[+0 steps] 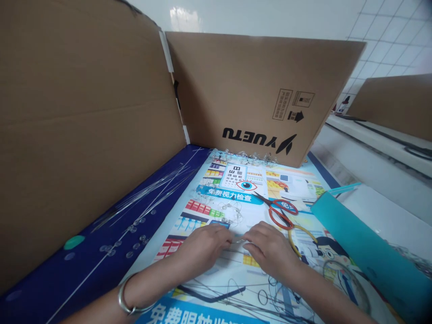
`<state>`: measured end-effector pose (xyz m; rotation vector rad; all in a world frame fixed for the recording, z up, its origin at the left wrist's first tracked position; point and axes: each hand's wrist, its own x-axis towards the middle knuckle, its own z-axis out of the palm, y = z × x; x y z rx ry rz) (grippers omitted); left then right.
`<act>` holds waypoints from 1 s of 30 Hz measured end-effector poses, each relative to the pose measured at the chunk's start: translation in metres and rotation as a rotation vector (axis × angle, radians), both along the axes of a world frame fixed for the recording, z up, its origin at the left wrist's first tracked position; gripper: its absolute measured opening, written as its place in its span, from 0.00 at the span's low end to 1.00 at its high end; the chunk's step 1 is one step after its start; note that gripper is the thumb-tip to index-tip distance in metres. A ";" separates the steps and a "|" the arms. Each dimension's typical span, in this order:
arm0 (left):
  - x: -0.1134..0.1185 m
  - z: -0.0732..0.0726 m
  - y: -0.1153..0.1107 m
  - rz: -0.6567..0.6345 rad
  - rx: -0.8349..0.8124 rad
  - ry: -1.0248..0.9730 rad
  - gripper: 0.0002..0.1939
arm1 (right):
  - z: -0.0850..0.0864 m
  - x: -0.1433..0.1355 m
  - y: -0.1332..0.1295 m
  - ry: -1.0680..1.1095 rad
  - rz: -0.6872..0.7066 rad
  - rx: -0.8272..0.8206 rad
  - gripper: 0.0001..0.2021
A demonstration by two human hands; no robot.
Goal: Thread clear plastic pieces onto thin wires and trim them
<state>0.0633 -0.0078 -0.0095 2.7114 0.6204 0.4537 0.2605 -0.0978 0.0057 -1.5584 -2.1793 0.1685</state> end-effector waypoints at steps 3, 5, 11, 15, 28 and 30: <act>0.001 -0.003 0.001 -0.018 0.050 0.006 0.08 | 0.000 0.000 0.001 -0.037 0.018 -0.003 0.08; 0.002 -0.003 0.000 -0.036 0.085 0.036 0.08 | 0.000 -0.001 0.002 -0.079 0.033 -0.015 0.09; 0.004 -0.003 -0.002 -0.049 0.115 0.069 0.07 | 0.002 -0.002 0.004 -0.141 0.021 -0.074 0.10; 0.003 -0.005 -0.002 -0.043 0.114 0.031 0.07 | 0.002 -0.002 0.003 -0.072 0.005 -0.104 0.09; 0.002 -0.005 -0.007 0.030 0.105 0.058 0.07 | 0.004 -0.001 0.002 0.100 -0.045 -0.174 0.06; 0.002 -0.004 -0.007 0.029 0.094 0.071 0.07 | 0.005 -0.002 0.002 0.070 -0.035 -0.180 0.07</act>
